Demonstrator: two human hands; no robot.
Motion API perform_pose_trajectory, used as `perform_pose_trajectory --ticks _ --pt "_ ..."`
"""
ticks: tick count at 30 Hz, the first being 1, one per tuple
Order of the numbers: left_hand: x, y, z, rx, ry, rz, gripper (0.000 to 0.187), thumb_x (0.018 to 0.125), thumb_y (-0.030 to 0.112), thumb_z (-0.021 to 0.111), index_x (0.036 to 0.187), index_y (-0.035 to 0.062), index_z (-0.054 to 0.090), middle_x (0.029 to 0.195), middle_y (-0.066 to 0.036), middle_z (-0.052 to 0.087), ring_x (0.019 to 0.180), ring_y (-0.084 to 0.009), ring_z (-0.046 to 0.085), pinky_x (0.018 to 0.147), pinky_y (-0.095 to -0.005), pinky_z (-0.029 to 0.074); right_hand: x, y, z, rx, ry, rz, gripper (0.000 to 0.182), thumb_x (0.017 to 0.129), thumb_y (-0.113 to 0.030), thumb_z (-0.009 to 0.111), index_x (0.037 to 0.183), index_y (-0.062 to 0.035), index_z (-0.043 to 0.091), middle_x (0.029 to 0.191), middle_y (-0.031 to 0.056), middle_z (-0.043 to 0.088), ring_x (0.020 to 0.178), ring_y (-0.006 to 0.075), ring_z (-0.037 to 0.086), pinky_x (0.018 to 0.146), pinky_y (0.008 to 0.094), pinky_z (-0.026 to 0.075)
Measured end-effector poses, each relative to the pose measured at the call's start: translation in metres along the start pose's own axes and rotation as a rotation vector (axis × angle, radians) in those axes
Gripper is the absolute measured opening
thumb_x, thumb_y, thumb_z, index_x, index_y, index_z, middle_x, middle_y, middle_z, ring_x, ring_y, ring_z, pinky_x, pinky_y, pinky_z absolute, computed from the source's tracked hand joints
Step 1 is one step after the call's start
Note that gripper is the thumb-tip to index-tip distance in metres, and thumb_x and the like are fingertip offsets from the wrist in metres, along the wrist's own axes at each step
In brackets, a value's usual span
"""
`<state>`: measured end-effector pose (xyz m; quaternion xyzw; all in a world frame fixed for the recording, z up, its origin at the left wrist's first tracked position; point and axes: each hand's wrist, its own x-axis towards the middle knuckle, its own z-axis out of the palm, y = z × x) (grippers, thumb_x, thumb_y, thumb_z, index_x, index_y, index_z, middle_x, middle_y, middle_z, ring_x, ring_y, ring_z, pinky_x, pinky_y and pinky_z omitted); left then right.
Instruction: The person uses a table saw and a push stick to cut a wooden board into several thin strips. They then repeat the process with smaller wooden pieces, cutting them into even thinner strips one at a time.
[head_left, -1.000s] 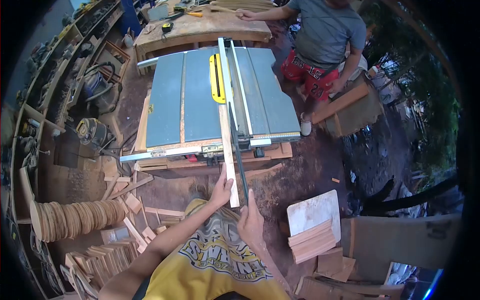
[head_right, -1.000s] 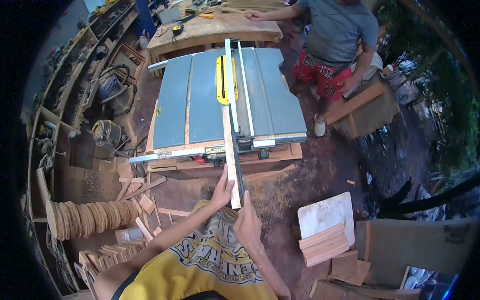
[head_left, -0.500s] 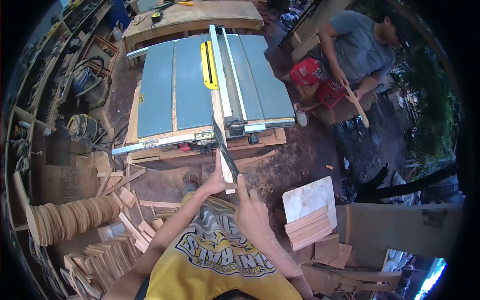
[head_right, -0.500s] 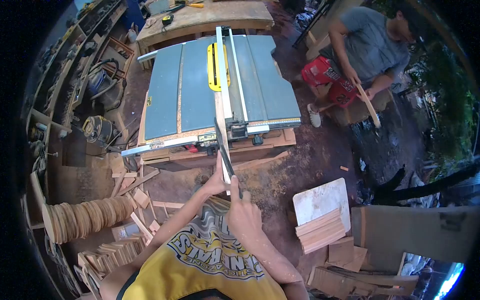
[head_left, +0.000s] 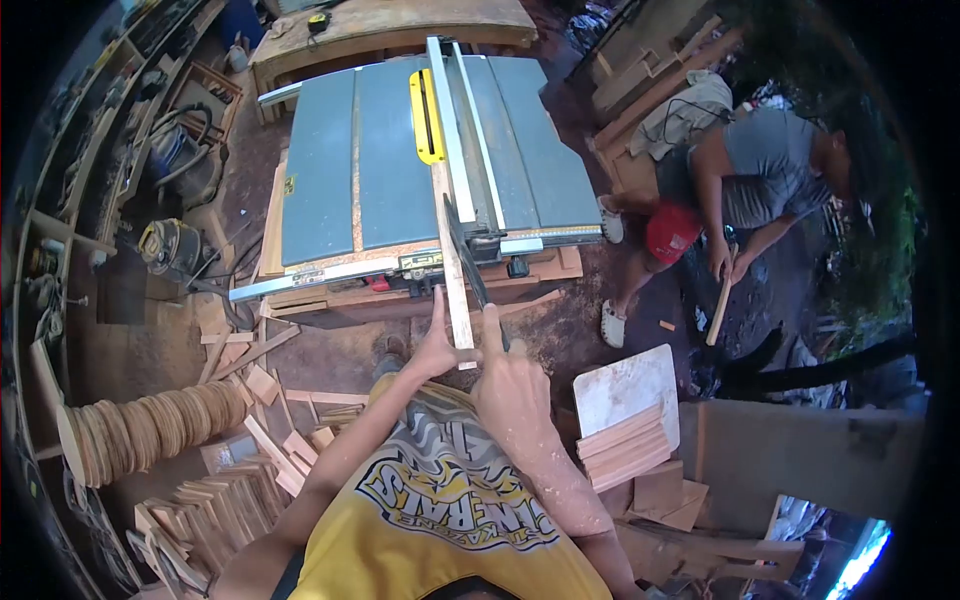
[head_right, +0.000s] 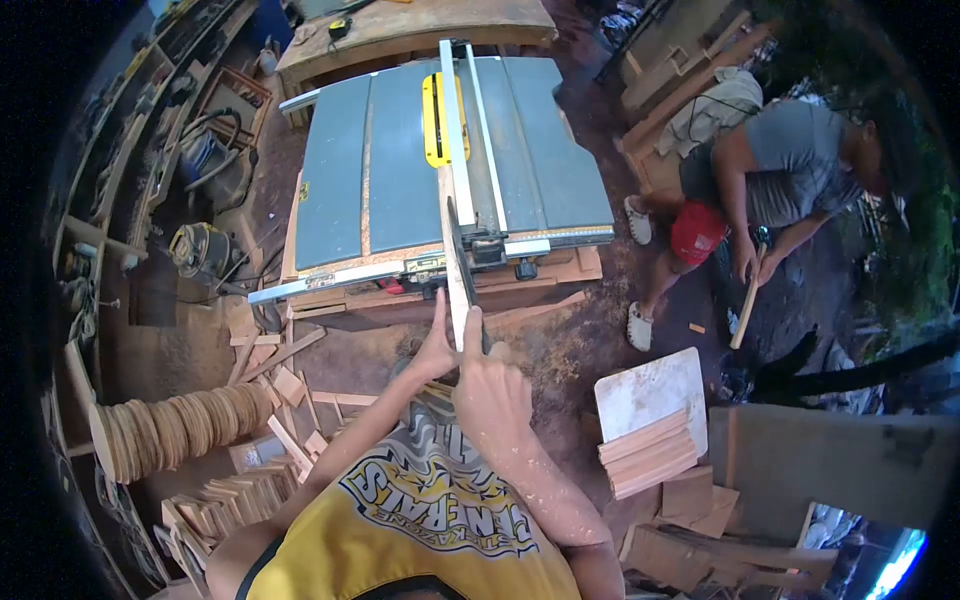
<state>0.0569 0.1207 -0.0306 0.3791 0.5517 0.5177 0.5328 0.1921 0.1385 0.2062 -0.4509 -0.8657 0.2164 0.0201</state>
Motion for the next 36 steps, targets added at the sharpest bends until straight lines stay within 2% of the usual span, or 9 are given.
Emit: perform_pose_trajectory --ticks 2,3,6,7,12,24,27,33,36 --pt "-0.026 0.025 0.007 -0.089 0.0 -0.05 0.147 0.062 -0.002 0.089 0.153 0.0089 -0.027 0.153 -0.02 0.036 0.135 -0.0263 0.046 0.108 -0.0347 0.043 0.002 -0.002 -0.002 0.02 0.002 0.033 0.078 0.078 -0.003 0.065 0.148 0.0056 0.033 0.086 0.0302 0.062 0.07 0.0451 0.068 0.06 0.0482 0.056" --pt "-0.038 0.021 0.015 -0.088 0.058 0.067 0.137 0.063 -0.002 0.087 0.158 0.0046 -0.011 0.131 -0.016 0.054 0.113 -0.0216 0.061 0.094 -0.0309 0.052 0.002 -0.003 -0.003 0.032 0.004 0.05 0.079 0.078 -0.004 0.066 0.149 0.0041 0.034 0.086 0.029 0.062 0.071 0.0457 0.068 0.061 0.0493 0.056" --pt "-0.042 -0.005 0.013 0.356 0.107 0.159 0.118 0.065 -0.002 0.084 0.158 0.0008 0.012 0.111 -0.014 0.058 0.093 -0.0187 0.062 0.081 -0.0302 0.053 0.004 -0.001 -0.008 0.029 0.02 0.042 0.078 0.077 -0.005 0.067 0.148 0.004 0.034 0.085 0.0281 0.063 0.071 0.0446 0.068 0.061 0.0485 0.056" --pt "-0.044 0.007 0.014 0.401 0.183 0.207 0.101 0.067 0.0 0.082 0.153 -0.0026 0.03 0.095 -0.011 0.054 0.077 -0.0171 0.057 0.071 -0.0299 0.051 0.006 -0.001 -0.007 0.045 0.014 0.046 0.078 0.078 -0.005 0.067 0.148 0.0039 0.034 0.085 0.0281 0.063 0.071 0.0445 0.069 0.061 0.0483 0.056" --pt "-0.028 -0.001 -0.005 0.591 0.098 0.321 0.099 0.068 0.004 0.083 0.153 0.001 0.033 0.094 -0.011 0.052 0.078 -0.0193 0.053 0.071 -0.0315 0.049 0.016 -0.007 -0.011 0.009 -0.007 0.022 0.071 0.084 -0.007 0.059 0.148 0.0095 0.032 0.075 0.022 0.068 0.07 0.038 0.071 0.059 0.0446 0.057" --pt "0.015 0.022 -0.036 0.818 0.075 0.212 0.092 0.063 0.02 0.085 0.146 0.0043 0.047 0.095 -0.014 0.049 0.097 -0.0307 0.048 0.09 -0.0395 0.04 0.048 -0.013 0.003 0.0 0.036 0.044 0.066 0.087 -0.008 0.057 0.148 0.0061 0.034 0.087 0.0264 0.065 0.075 0.0412 0.07 0.062 0.0469 0.057" --pt "0.022 0.03 -0.039 0.891 0.105 0.196 0.095 0.06 0.024 0.086 0.145 0.0048 0.048 0.097 -0.014 0.05 0.099 -0.0304 0.047 0.09 -0.0414 0.037 0.05 -0.006 0.013 0.119 0.078 0.073 0.078 0.078 -0.001 0.063 0.15 0.0016 0.033 0.092 0.031 0.063 0.077 0.0472 0.067 0.067 0.0511 0.056" --pt "0.038 0.036 -0.047 0.986 0.125 0.222 0.093 0.063 0.034 0.085 0.143 0.0016 0.05 0.1 -0.014 0.049 0.104 -0.0317 0.045 0.092 -0.0427 0.035 -0.01 0.011 -0.006 0.164 0.013 0.083 0.084 0.076 0.003 0.06 0.153 -0.0024 0.028 0.094 0.0295 0.06 0.072 0.0454 0.067 0.063 0.0509 0.056" --pt "0.046 0.036 -0.052 0.992 0.118 0.185 0.09 0.06 0.028 0.084 0.141 0.0041 0.052 0.105 -0.014 0.05 0.102 -0.0319 0.044 0.091 -0.0435 0.033 -0.043 0.021 -0.005 0.17 -0.026 0.077 0.087 0.075 0.002 0.061 0.155 -0.0044 0.026 0.09 0.025 0.058 0.067 0.0444 0.064 0.061 0.0497 0.056"
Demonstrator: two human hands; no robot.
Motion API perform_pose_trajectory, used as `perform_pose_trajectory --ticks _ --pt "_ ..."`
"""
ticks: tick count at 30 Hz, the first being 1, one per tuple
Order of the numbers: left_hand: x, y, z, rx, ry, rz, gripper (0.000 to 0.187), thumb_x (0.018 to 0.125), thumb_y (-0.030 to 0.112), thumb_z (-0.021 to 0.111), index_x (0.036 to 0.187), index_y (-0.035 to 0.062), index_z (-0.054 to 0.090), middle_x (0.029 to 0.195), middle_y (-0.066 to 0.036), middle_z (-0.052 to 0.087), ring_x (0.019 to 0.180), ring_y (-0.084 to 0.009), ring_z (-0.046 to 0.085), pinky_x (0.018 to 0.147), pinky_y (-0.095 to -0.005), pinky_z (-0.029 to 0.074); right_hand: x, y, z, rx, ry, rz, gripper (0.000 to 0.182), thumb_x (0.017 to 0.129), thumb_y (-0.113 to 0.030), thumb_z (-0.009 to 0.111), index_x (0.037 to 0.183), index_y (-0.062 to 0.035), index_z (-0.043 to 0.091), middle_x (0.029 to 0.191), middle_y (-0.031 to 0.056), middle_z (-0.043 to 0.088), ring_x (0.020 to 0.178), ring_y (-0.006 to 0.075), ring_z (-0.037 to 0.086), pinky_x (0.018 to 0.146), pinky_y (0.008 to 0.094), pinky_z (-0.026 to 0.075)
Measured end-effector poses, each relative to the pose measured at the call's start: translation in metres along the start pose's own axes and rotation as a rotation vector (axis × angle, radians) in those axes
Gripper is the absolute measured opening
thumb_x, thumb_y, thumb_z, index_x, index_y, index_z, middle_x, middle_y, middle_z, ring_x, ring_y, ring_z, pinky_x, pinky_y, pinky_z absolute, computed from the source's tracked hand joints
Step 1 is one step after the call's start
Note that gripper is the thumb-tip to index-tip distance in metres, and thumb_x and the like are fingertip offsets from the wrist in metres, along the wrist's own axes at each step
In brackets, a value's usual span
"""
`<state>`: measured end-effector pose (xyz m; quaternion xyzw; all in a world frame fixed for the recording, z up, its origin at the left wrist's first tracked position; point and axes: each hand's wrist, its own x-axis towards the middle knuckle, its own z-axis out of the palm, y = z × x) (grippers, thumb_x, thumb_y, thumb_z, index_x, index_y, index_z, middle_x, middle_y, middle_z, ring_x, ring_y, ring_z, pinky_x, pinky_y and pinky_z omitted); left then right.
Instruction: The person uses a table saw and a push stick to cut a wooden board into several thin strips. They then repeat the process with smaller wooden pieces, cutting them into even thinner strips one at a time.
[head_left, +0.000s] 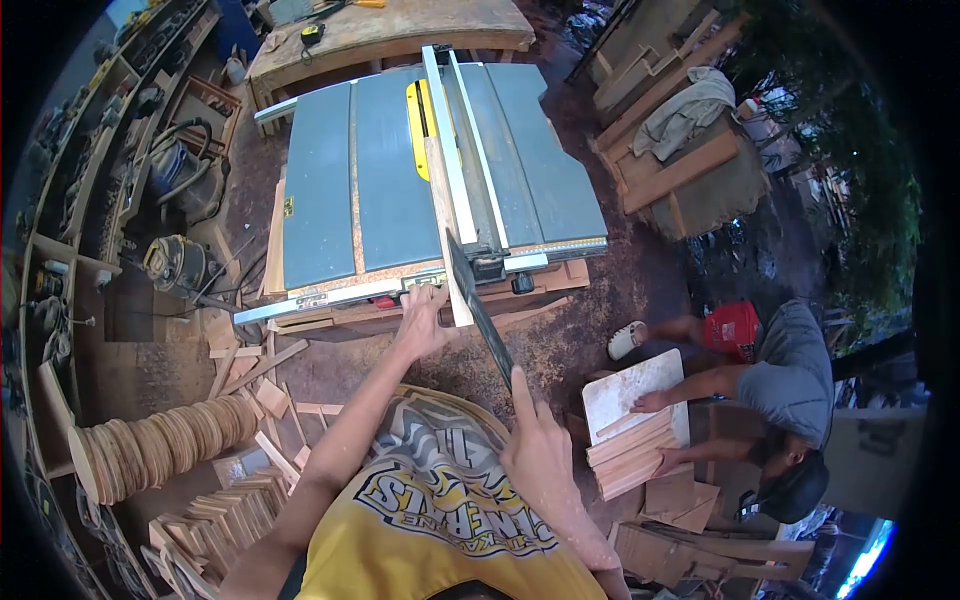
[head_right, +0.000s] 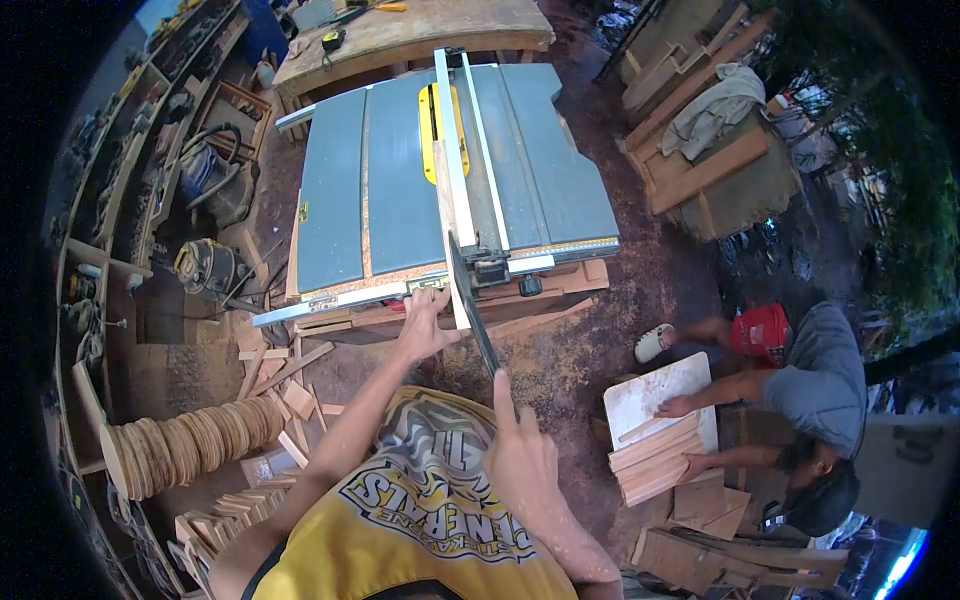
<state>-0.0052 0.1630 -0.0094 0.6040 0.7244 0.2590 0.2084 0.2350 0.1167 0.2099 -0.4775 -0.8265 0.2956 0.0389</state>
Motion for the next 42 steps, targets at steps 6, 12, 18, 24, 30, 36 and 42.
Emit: perform_pose_trajectory --ticks 6,12,18,24,30,36,42 --pt "0.023 0.002 -0.017 0.072 -0.033 0.0 0.083 0.063 0.031 0.081 0.137 0.0032 0.055 0.108 -0.016 0.049 0.104 -0.0327 0.043 0.092 -0.0463 0.032 -0.033 0.008 0.0 -0.02 -0.049 0.02 0.088 0.074 0.003 0.061 0.155 -0.0045 0.027 0.086 0.0215 0.055 0.063 0.041 0.063 0.057 0.0462 0.056" --pt "0.042 -0.014 -0.014 0.096 0.045 0.072 0.081 0.066 0.037 0.083 0.133 0.0024 0.056 0.106 -0.016 0.05 0.103 -0.0321 0.043 0.091 -0.0454 0.032 -0.045 0.009 0.001 -0.018 -0.055 0.03 0.088 0.073 0.002 0.06 0.154 -0.0034 0.029 0.089 0.0207 0.055 0.059 0.0389 0.062 0.054 0.0444 0.056" --pt "0.059 -0.021 -0.021 0.125 0.009 0.04 0.083 0.065 0.039 0.085 0.133 0.0029 0.055 0.101 -0.013 0.053 0.101 -0.0303 0.044 0.087 -0.0435 0.031 -0.046 0.008 0.009 -0.031 -0.048 0.024 0.088 0.073 0.002 0.06 0.155 -0.0042 0.027 0.094 0.0223 0.057 0.06 0.0394 0.063 0.055 0.0453 0.057" --pt "0.079 -0.031 -0.026 0.115 -0.022 0.059 0.086 0.063 0.046 0.087 0.134 0.0095 0.056 0.099 -0.011 0.054 0.101 -0.0286 0.044 0.088 -0.0428 0.03 -0.029 0.007 0.032 -0.07 -0.035 0.041 0.087 0.075 0.001 0.061 0.155 -0.0054 0.026 0.11 0.0251 0.059 0.063 0.0411 0.067 0.056 0.0453 0.058" --pt "0.095 -0.036 -0.037 0.171 -0.044 0.077 0.094 0.058 0.056 0.086 0.134 0.0098 0.056 0.096 -0.011 0.054 0.1 -0.028 0.045 0.09 -0.0424 0.03 -0.016 -0.007 0.031 -0.083 -0.045 0.061 0.087 0.077 -0.002 0.061 0.156 -0.0063 0.024 0.119 0.0299 0.057 0.065 0.0406 0.068 0.056 0.0442 0.058" --pt "0.105 -0.047 -0.034 0.134 0.029 0.084 0.091 0.057 0.053 0.087 0.131 0.0084 0.061 0.09 -0.007 0.056 0.095 -0.0251 0.046 0.09 -0.0402 0.029 0.003 -0.018 0.05 -0.201 0.026 0.051 0.095 0.072 -0.003 0.064 0.157 -0.0066 0.021 0.089 0.0193 0.056 0.059 0.0386 0.064 0.053 0.0465 0.055" --pt "0.112 -0.05 -0.034 0.054 0.145 0.069 0.064 0.054 0.046 0.087 0.102 0.0052 0.078 0.073 -0.002 0.059 0.086 -0.0204 0.048 0.087 -0.0384 0.029 0.021 -0.033 0.046 -0.214 -0.065 0.086 0.097 0.071 -0.004 0.066 0.157 -0.0048 0.02 0.085 0.0205 0.058 0.055 0.0369 0.063 0.051 0.0451 0.055"
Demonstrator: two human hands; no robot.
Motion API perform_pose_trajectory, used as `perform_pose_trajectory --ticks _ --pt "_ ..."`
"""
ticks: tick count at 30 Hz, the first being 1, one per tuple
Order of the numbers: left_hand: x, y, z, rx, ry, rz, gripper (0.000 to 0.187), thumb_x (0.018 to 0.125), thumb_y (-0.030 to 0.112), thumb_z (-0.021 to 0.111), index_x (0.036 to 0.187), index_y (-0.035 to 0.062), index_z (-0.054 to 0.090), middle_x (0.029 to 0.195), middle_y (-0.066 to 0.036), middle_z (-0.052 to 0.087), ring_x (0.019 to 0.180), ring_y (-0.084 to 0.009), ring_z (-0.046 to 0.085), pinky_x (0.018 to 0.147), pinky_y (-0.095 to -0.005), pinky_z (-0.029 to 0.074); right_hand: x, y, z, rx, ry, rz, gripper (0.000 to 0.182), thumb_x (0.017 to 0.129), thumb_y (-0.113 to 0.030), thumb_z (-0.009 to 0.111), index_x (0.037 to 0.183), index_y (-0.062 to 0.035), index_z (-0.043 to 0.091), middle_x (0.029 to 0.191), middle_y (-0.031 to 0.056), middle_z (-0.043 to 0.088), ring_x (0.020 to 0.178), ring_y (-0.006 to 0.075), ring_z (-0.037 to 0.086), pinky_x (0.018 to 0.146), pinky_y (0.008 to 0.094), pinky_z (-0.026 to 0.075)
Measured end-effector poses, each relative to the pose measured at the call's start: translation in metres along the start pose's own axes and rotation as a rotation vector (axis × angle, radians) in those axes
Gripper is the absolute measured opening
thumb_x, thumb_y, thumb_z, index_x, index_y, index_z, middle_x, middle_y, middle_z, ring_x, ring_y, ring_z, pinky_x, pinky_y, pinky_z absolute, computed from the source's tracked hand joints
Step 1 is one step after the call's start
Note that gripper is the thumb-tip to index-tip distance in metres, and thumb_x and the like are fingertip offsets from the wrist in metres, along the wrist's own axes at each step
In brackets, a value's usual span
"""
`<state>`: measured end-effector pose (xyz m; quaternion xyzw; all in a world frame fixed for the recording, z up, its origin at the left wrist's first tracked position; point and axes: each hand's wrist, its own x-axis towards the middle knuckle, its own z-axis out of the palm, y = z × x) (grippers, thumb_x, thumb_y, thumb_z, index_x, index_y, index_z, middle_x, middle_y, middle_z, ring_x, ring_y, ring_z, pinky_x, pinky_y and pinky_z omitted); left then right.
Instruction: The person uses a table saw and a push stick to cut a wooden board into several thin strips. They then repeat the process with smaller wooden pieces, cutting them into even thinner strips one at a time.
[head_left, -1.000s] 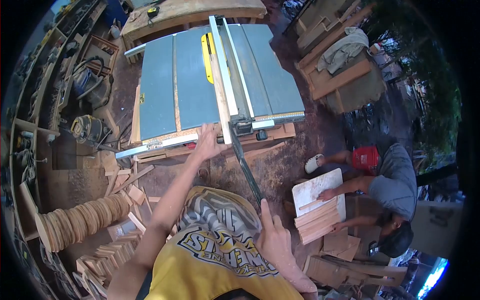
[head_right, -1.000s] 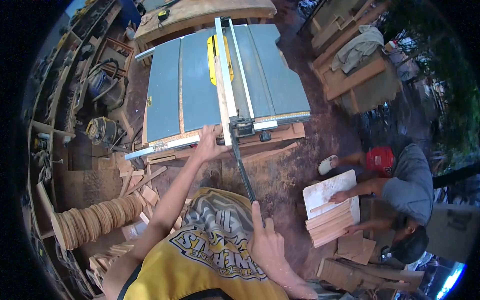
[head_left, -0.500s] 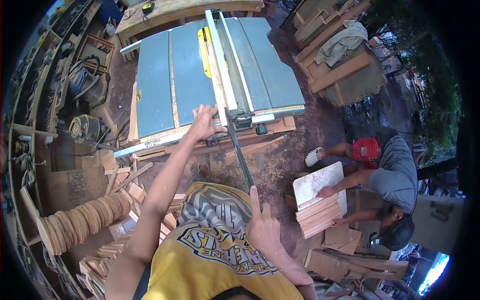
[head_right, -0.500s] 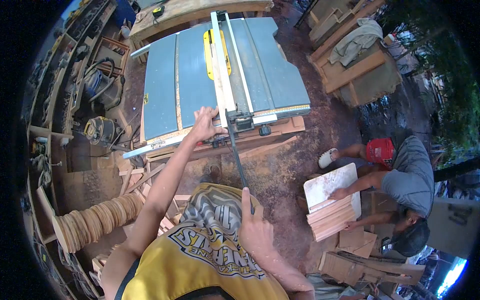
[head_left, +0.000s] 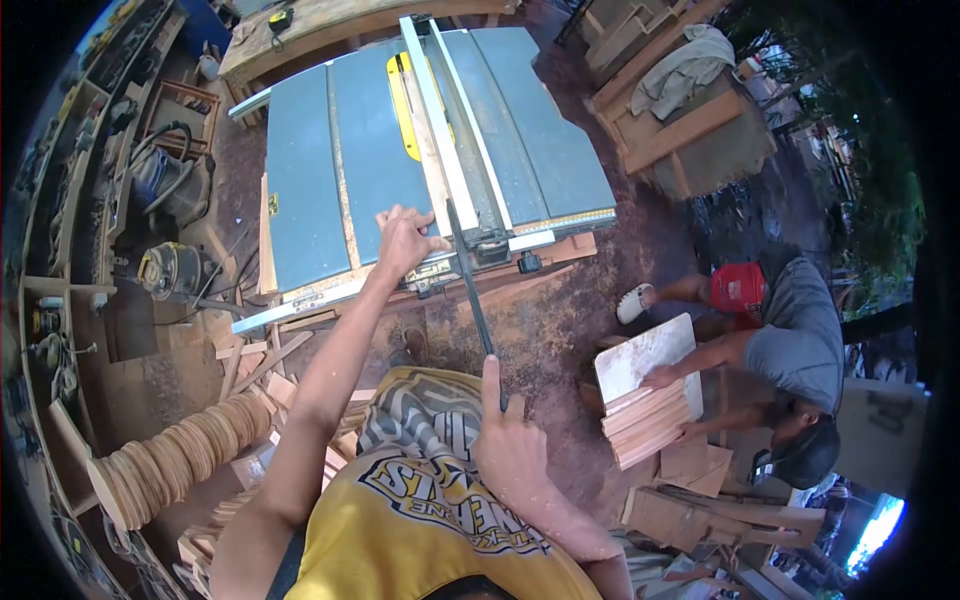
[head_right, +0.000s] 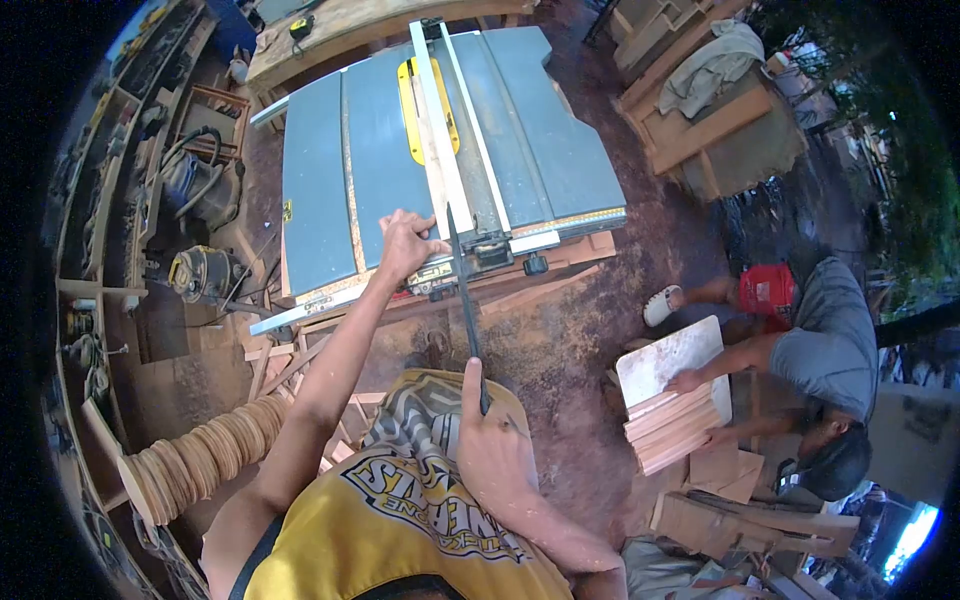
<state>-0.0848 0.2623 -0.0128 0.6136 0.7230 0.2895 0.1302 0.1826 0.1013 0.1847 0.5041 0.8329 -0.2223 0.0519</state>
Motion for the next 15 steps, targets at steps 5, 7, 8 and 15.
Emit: perform_pose_trajectory --ticks 5,7,8,15 --pt "0.004 -0.005 0.011 -0.036 0.118 -0.021 0.047 0.061 0.041 0.086 0.092 0.0059 0.08 0.067 -0.004 0.061 0.079 -0.0212 0.051 0.082 -0.0377 0.034 0.016 -0.007 -0.006 -0.054 0.061 -0.042 0.089 0.076 -0.004 0.062 0.155 0.0018 0.021 0.082 0.0218 0.06 0.055 0.0328 0.065 0.048 0.0396 0.054" --pt "0.008 0.0 0.009 -0.061 0.095 -0.05 0.044 0.064 0.038 0.086 0.091 0.0035 0.079 0.069 -0.005 0.062 0.078 -0.0225 0.051 0.079 -0.0381 0.035 0.023 -0.011 -0.01 -0.069 0.074 -0.06 0.085 0.078 -0.004 0.059 0.154 0.0043 0.022 0.081 0.022 0.06 0.055 0.0304 0.065 0.046 0.0368 0.053" --pt "0.01 0.003 0.008 -0.073 0.085 -0.064 0.043 0.066 0.037 0.085 0.091 0.0023 0.078 0.07 -0.006 0.062 0.078 -0.0232 0.052 0.077 -0.0382 0.036 0.026 -0.014 -0.013 -0.066 0.062 -0.052 0.086 0.077 -0.004 0.059 0.154 0.0041 0.022 0.081 0.0219 0.06 0.055 0.0307 0.065 0.046 0.0369 0.053" --pt "-0.079 0.063 -0.009 -0.456 0.052 -0.334 0.009 0.085 0.011 0.069 0.088 0.003 0.073 0.076 -0.016 0.066 0.077 -0.0316 0.066 0.072 -0.0421 0.052 0.049 -0.029 -0.016 -0.041 0.01 0.066 0.095 0.074 -0.002 0.066 0.156 -0.002 0.019 0.088 0.0262 0.062 0.066 0.0402 0.068 0.055 0.0454 0.056"
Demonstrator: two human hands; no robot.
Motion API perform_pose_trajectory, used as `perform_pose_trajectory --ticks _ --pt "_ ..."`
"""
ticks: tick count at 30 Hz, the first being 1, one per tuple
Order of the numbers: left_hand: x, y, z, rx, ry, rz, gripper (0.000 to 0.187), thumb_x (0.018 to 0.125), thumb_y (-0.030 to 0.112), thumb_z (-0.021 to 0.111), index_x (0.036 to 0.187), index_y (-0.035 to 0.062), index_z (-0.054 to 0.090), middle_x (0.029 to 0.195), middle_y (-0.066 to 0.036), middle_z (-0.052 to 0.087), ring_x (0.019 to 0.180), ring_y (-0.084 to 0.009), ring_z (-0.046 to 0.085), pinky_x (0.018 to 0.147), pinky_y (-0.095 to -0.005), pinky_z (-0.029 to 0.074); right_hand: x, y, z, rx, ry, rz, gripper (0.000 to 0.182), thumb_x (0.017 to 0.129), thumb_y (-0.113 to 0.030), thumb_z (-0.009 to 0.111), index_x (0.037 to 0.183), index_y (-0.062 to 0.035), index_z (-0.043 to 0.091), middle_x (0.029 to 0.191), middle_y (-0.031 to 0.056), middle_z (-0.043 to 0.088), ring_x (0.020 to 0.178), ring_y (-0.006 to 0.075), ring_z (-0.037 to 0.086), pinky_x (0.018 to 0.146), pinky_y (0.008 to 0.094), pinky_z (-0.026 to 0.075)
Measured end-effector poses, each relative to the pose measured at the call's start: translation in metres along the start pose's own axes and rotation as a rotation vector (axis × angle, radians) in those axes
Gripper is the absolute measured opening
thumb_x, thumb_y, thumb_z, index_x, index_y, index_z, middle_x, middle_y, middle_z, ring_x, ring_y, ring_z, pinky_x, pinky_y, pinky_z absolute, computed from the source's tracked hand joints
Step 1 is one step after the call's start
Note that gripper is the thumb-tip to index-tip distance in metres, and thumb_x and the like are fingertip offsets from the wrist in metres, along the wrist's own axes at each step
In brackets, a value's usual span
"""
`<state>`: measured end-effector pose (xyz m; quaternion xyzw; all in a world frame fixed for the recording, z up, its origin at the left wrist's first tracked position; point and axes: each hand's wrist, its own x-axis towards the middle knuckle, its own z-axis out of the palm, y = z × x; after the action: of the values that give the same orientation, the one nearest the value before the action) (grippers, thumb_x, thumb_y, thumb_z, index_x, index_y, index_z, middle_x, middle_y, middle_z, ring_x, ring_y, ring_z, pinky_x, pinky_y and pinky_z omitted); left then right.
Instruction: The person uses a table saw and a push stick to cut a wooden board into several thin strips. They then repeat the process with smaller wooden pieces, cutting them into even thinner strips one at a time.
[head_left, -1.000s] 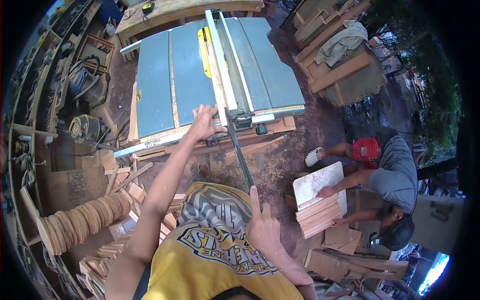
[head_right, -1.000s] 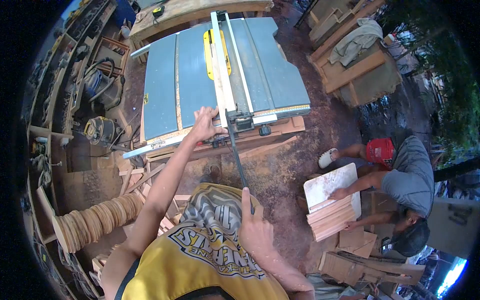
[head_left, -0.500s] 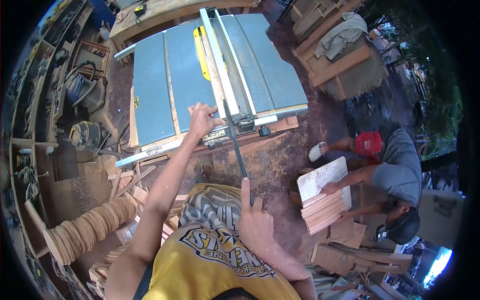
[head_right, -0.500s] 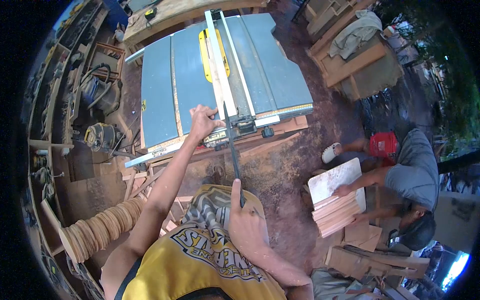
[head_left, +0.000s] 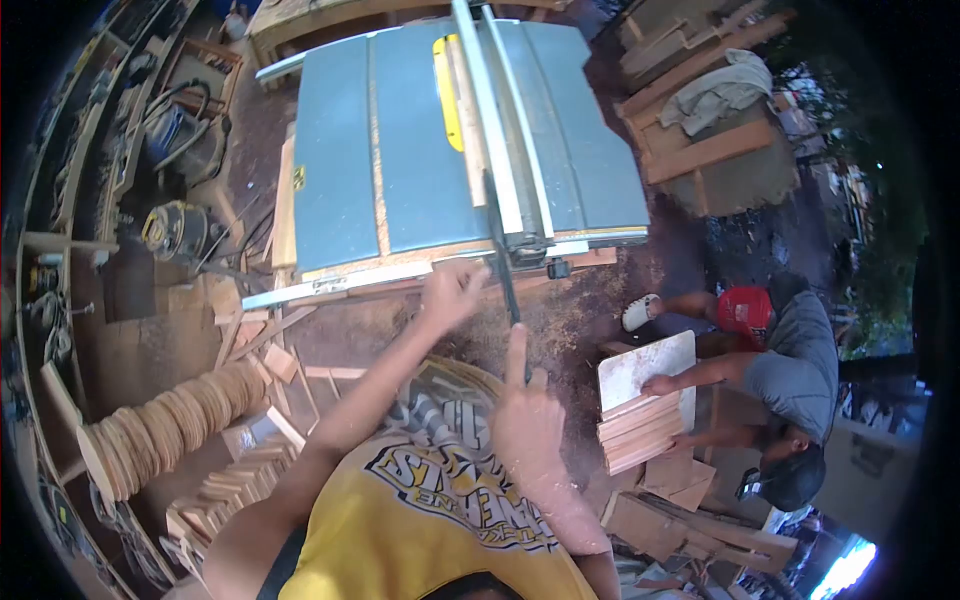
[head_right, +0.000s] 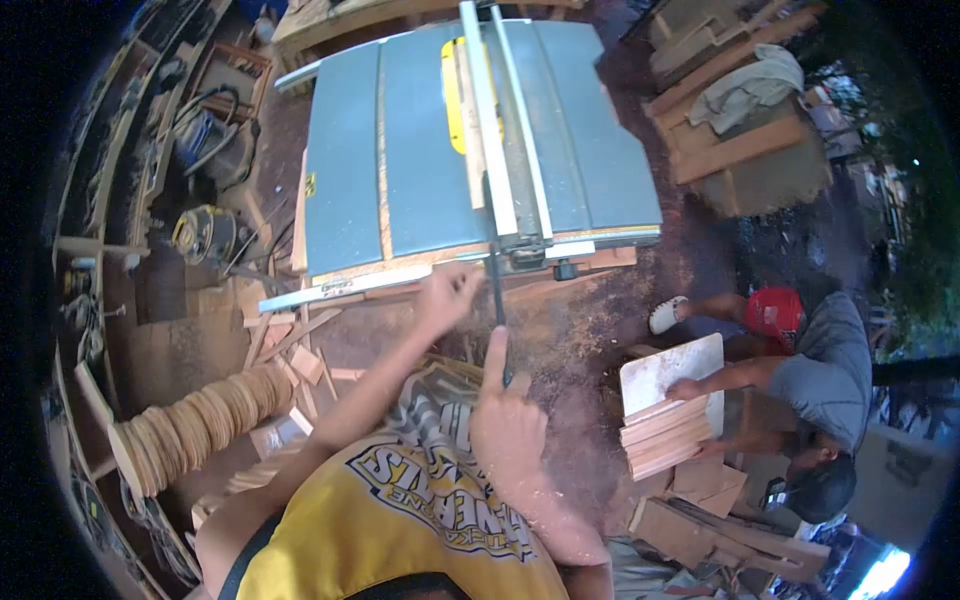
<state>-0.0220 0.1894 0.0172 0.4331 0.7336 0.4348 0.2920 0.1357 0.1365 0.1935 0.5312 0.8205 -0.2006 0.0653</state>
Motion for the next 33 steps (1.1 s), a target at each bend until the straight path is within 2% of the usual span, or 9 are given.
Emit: perform_pose_trajectory --ticks 1,2,5,8,10,13,25,28,33 --pt "-0.026 -0.031 0.004 -0.069 -0.085 0.118 0.018 0.093 0.019 0.065 0.092 0.0038 0.075 0.078 -0.018 0.069 0.072 -0.0226 0.069 0.065 -0.0366 0.053 0.002 -0.001 0.002 0.003 -0.004 -0.011 0.095 0.074 -0.001 0.066 0.156 -0.0016 0.019 0.088 0.0263 0.063 0.065 0.0397 0.068 0.055 0.0452 0.056" --pt "-0.049 -0.058 0.006 -0.036 -0.267 0.011 0.028 0.098 0.023 0.056 0.101 0.0011 0.072 0.086 -0.017 0.071 0.082 -0.0222 0.07 0.071 -0.0339 0.055 0.005 -0.001 0.003 0.004 0.0 -0.018 0.095 0.074 -0.001 0.066 0.156 -0.0012 0.019 0.087 0.0265 0.063 0.065 0.0393 0.068 0.054 0.0449 0.056" --pt "-0.061 -0.151 0.01 -0.683 -0.456 -0.951 0.044 0.102 0.034 0.044 0.115 -0.0029 0.066 0.098 -0.016 0.071 0.088 -0.023 0.068 0.074 -0.0339 0.056 0.013 -0.004 0.002 0.002 0.017 -0.028 0.095 0.073 -0.001 0.066 0.156 0.0001 0.019 0.085 0.0272 0.063 0.063 0.0385 0.068 0.053 0.0444 0.055" --pt "-0.035 -0.236 0.006 -0.988 0.097 -1.063 0.054 0.105 0.04 0.035 0.122 -0.0047 0.059 0.106 -0.016 0.069 0.092 -0.0241 0.067 0.08 -0.0366 0.057 0.022 -0.007 -0.001 0.012 0.028 -0.031 0.096 0.072 0.0 0.066 0.156 -0.0005 0.019 0.085 0.0281 0.064 0.061 0.0393 0.067 0.053 0.0451 0.055" --pt "-0.014 -0.257 -0.002 -1.158 0.376 -1.158 0.056 0.104 0.044 0.034 0.122 -0.0028 0.06 0.104 -0.018 0.069 0.095 -0.0257 0.067 0.082 -0.0374 0.056 0.028 -0.01 -0.002 0.011 0.036 -0.025 0.097 0.072 0.0 0.066 0.156 -0.0019 0.018 0.085 0.0286 0.064 0.06 0.0404 0.067 0.053 0.046 0.055" --pt "0.014 -0.276 0.002 -1.312 0.613 -1.198 0.058 0.104 0.046 0.033 0.122 -0.0018 0.061 0.104 -0.019 0.068 0.097 -0.0267 0.067 0.084 -0.038 0.055 0.035 -0.013 -0.002 -0.016 0.037 -0.012 0.098 0.073 -0.001 0.067 0.157 -0.0044 0.018 0.086 0.0289 0.063 0.061 0.042 0.067 0.054 0.0472 0.055" --pt "-0.028 -0.292 0.009 -1.14 0.362 -1.195 0.057 0.104 0.045 0.034 0.123 -0.0012 0.06 0.108 -0.02 0.067 0.101 -0.0283 0.066 0.087 -0.039 0.054 0.07 -0.033 -0.012 0.004 0.003 0.021 0.099 0.072 0.001 0.067 0.157 -0.0023 0.017 0.09 0.032 0.063 0.068 0.0451 0.068 0.059 0.0491 0.056" --pt "-0.034 -0.293 0.008 -1.092 0.321 -1.19 0.056 0.104 0.045 0.034 0.123 -0.0011 0.06 0.108 -0.02 0.067 0.102 -0.0286 0.065 0.087 -0.0393 0.054 0.078 -0.031 -0.008 -0.033 0.075 -0.031 0.095 0.074 0.002 0.063 0.157 -0.0027 0.018 0.095 0.0355 0.063 0.061 0.0397 0.069 0.051 0.0443 0.056" --pt "-0.039 -0.296 0.004 -1.024 0.277 -1.176 0.056 0.104 0.044 0.035 0.124 -0.0009 0.06 0.11 -0.02 0.067 0.103 -0.0293 0.065 0.088 -0.0397 0.053 0.095 -0.032 -0.01 -0.004 0.06 -0.025 0.094 0.074 0.002 0.062 0.157 -0.002 0.019 0.095 0.0369 0.064 0.06 0.0392 0.069 0.052 0.0456 0.056"
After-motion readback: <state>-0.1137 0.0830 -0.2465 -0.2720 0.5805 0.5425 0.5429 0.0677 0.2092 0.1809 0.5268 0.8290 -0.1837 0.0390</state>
